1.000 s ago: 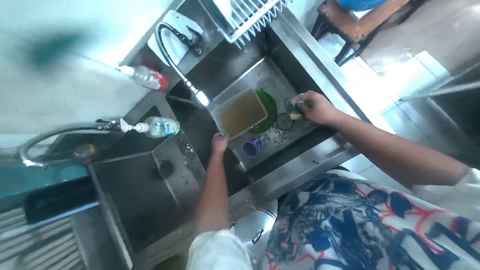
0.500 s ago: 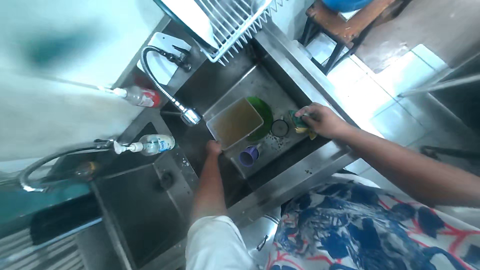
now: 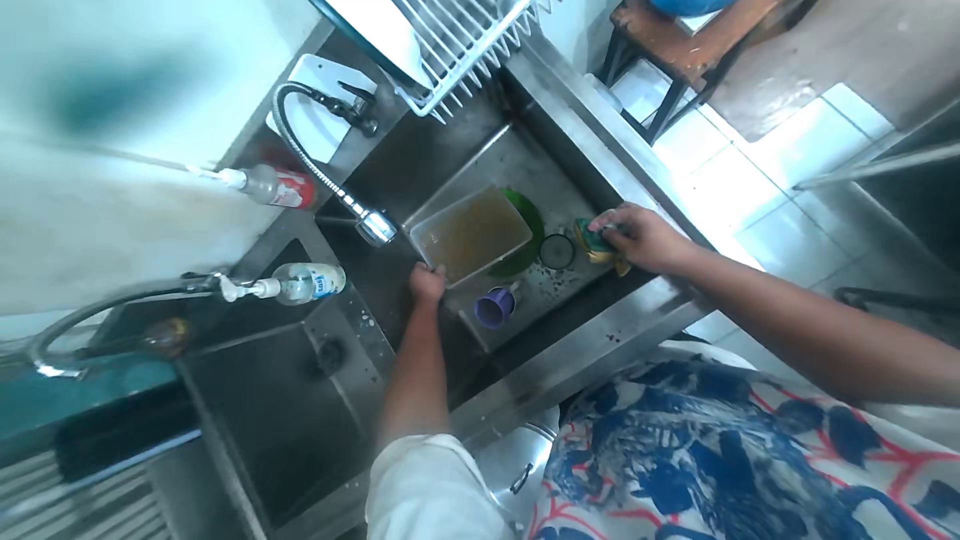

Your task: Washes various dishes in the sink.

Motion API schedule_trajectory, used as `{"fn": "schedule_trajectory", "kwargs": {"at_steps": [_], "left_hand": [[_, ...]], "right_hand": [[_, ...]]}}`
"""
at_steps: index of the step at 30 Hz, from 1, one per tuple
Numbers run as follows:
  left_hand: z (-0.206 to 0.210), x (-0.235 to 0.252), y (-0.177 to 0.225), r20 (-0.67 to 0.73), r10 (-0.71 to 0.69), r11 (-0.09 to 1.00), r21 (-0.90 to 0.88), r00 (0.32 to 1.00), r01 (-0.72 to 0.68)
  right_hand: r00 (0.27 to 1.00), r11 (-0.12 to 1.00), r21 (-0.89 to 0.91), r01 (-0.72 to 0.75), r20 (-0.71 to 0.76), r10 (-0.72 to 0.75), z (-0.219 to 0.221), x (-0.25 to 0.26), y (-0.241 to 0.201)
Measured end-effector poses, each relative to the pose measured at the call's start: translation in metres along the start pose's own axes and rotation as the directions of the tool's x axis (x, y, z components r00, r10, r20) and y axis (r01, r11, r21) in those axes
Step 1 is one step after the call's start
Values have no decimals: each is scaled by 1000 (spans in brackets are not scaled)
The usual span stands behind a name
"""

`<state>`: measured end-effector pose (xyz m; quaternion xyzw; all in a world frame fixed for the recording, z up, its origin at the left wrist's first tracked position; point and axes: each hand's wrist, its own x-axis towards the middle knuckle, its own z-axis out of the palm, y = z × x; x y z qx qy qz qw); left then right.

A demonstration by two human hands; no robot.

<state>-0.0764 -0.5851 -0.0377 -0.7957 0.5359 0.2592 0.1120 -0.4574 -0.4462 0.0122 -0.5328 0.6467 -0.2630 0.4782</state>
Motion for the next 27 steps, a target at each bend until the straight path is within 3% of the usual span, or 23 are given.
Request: {"fn": "schedule_trajectory", "kwargs": {"at_steps": [12, 27], "left_hand": [[-6, -20, 31, -55, 3, 999, -43, 998, -6], [-3, -42, 79, -78, 58, 997, -45, 995, -61]], "right_hand": [[1000, 999, 36, 13, 9, -13, 4, -6, 3], [998, 997, 72, -16, 67, 11, 53, -1, 25]]}}
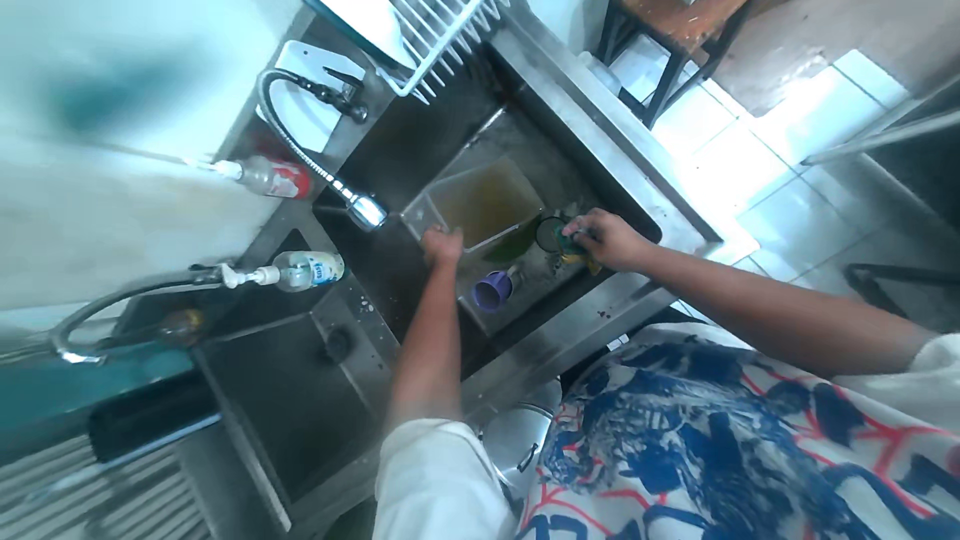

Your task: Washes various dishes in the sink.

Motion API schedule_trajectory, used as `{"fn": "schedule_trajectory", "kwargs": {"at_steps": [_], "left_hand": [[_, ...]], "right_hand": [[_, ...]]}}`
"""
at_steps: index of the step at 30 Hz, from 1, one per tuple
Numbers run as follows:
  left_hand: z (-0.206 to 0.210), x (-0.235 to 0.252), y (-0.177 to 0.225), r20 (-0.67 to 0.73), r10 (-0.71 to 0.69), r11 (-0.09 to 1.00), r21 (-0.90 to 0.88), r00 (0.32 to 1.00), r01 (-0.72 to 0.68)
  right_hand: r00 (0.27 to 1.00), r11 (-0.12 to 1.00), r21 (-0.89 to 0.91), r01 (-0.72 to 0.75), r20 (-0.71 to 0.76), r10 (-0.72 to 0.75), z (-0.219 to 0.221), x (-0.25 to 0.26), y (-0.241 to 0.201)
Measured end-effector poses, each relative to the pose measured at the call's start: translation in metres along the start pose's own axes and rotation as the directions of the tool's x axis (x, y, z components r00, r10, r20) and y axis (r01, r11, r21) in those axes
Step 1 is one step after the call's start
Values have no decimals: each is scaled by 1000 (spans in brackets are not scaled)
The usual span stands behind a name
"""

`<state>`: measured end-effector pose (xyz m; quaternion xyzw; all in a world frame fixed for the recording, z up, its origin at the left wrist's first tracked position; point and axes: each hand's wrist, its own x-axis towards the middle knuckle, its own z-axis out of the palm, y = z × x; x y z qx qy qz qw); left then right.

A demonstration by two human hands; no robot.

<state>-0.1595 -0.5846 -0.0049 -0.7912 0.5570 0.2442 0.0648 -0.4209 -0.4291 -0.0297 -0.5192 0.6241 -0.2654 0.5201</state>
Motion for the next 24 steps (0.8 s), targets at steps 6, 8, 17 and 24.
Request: {"fn": "schedule_trajectory", "kwargs": {"at_steps": [6, 8, 17, 24], "left_hand": [[8, -5, 30, -7, 41, 999, 1, 999, -41], [10, -8, 39, -15, 67, 998, 19, 998, -67], [23, -14, 62, -28, 79, 996, 41, 996, -78], [20, -16, 61, -34, 95, 994, 51, 995, -93]], "right_hand": [[1000, 999, 23, -28, -14, 28, -6, -5, -8], [1000, 1000, 29, 2, -24, -1, -10, -7, -9], [999, 999, 46, 5, -38, -3, -22, -16, -7], [996, 997, 60, 49, -78, -44, -23, -13, 3]]}}
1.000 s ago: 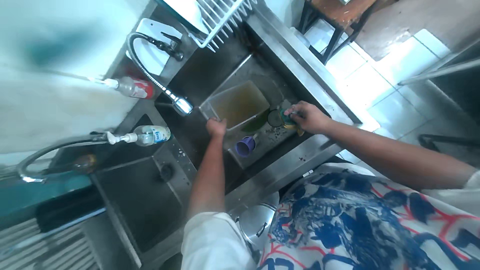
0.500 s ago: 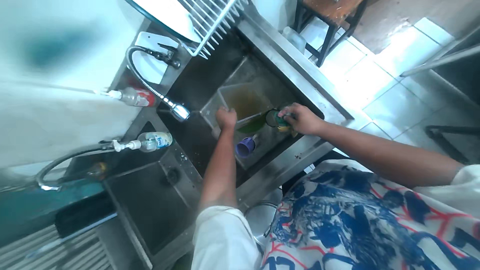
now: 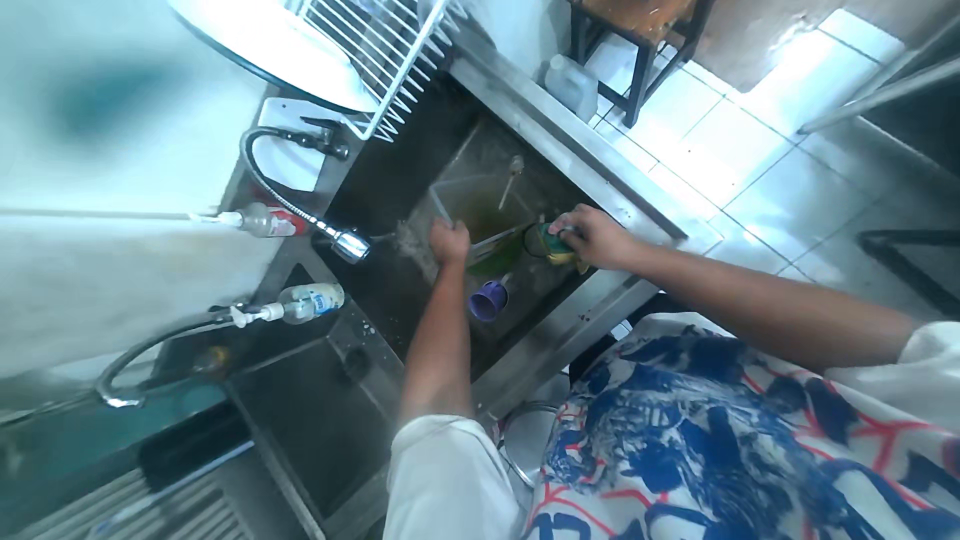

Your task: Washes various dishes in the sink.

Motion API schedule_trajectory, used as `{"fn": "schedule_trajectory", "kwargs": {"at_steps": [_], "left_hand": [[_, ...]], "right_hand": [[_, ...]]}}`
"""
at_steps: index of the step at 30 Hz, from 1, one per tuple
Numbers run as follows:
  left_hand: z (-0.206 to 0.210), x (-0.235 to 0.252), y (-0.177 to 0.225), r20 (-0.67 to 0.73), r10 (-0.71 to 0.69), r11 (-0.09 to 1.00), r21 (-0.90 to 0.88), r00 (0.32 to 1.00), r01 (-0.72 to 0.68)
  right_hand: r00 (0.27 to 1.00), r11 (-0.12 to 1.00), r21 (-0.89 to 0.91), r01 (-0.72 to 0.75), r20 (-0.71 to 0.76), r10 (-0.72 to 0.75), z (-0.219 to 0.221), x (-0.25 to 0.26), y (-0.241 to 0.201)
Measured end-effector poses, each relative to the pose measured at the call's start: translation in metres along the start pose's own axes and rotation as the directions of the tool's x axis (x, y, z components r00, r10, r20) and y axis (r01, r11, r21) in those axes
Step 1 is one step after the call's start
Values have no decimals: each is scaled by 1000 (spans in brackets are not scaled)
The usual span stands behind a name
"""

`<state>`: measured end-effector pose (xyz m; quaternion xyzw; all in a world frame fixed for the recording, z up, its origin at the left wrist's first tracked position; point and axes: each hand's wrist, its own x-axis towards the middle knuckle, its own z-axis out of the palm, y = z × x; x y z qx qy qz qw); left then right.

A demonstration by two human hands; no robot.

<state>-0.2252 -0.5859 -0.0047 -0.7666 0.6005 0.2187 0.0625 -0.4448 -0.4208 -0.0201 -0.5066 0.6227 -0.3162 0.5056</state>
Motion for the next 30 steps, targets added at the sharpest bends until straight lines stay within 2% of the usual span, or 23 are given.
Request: {"fn": "schedule_trajectory", "kwargs": {"at_steps": [3, 16, 21, 30], "left_hand": [[1, 1, -1, -12, 12, 1000, 4, 1000, -12], [-3, -4, 6, -34, 24, 998, 60, 999, -22], [-16, -7, 19, -39, 27, 995, 98, 999, -23], [-29, -12, 34, 9, 81, 948, 307, 997, -80]], "right_hand": [[999, 999, 4, 34, -33, -34, 2, 3, 4], [1000, 1000, -7, 26, -1, -26, 2, 5, 0], [999, 999, -17, 31, -16, -31, 2, 5, -1], [999, 999, 17, 38, -1, -38, 11, 4, -9]]}}
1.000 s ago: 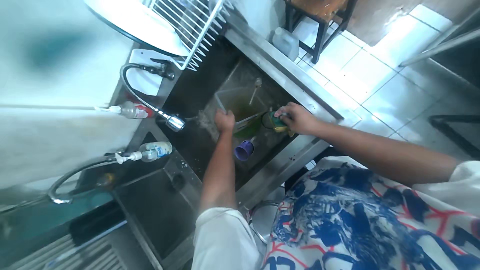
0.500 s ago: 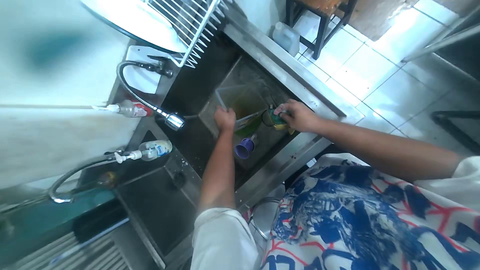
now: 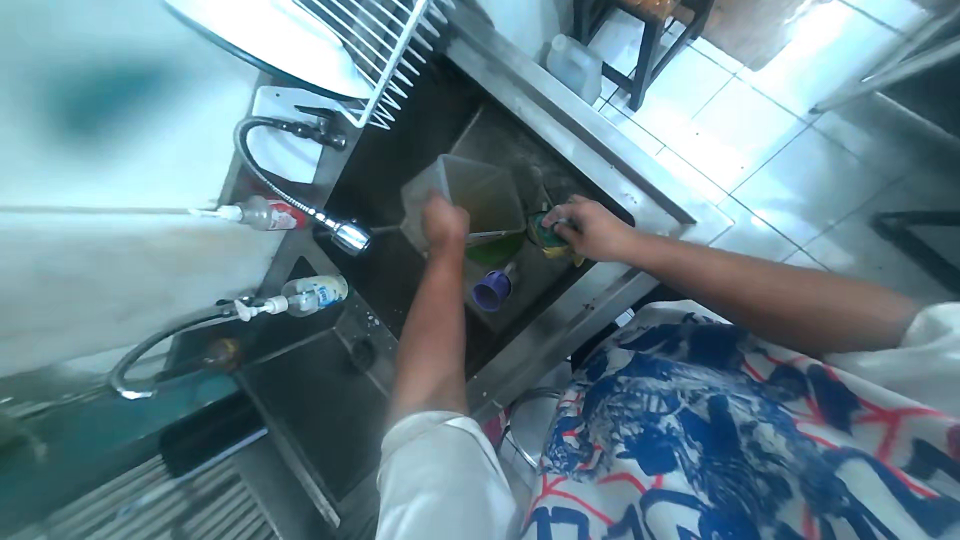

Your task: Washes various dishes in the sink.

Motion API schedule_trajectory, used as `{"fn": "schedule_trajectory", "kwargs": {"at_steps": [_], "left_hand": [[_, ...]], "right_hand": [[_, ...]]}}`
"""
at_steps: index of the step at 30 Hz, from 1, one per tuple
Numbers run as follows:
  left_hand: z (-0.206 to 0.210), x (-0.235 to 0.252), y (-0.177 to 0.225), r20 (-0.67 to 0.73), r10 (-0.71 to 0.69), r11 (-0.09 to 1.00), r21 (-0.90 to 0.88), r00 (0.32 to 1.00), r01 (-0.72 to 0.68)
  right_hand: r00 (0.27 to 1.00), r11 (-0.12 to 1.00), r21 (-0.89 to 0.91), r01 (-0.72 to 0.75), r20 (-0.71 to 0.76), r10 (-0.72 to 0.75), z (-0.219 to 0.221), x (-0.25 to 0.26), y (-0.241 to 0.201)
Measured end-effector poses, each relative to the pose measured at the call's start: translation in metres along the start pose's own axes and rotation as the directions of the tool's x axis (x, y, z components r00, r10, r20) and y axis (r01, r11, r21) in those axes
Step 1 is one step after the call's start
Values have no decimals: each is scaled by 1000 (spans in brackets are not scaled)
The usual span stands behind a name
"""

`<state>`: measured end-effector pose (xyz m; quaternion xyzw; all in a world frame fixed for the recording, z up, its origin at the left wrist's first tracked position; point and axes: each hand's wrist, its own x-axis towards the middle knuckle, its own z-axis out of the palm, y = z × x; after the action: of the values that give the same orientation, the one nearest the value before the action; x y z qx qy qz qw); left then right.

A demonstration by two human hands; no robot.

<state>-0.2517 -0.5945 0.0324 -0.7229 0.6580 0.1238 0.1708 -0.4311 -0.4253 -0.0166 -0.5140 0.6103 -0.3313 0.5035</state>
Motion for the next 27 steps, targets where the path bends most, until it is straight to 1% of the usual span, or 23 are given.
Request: {"fn": "schedule_trajectory", "kwargs": {"at_steps": [6, 13, 15, 19, 22, 25, 27], "left_hand": [[-5, 3, 4, -27, 12, 995, 96, 1000, -10], [-14, 0, 15, 16, 77, 967, 241, 997, -79], [-15, 4, 16, 37, 92, 954, 284, 995, -99], [-19, 8, 19, 45, 92, 924, 368, 995, -102], [-22, 7, 28, 48, 61, 891, 448, 997, -76], [-25, 5, 35, 36, 52, 880, 471, 998, -63], [-30, -1, 41, 47, 58, 876, 476, 997, -74]], "right_hand": [[1000, 1000, 9, -17, 17, 17, 2, -1, 1], [998, 999, 28, -44, 48, 43, 4, -2, -1], [998, 999, 28, -33, 50, 31, 5, -2, -1], [999, 1000, 28, -8, 34, 7, 10, -3, 4], [999, 999, 33, -18, 33, 17, 15, -3, 5], [996, 997, 51, -52, 73, 48, 16, -4, -1], [997, 997, 63, -51, 58, 48, 18, -6, -4]]}}
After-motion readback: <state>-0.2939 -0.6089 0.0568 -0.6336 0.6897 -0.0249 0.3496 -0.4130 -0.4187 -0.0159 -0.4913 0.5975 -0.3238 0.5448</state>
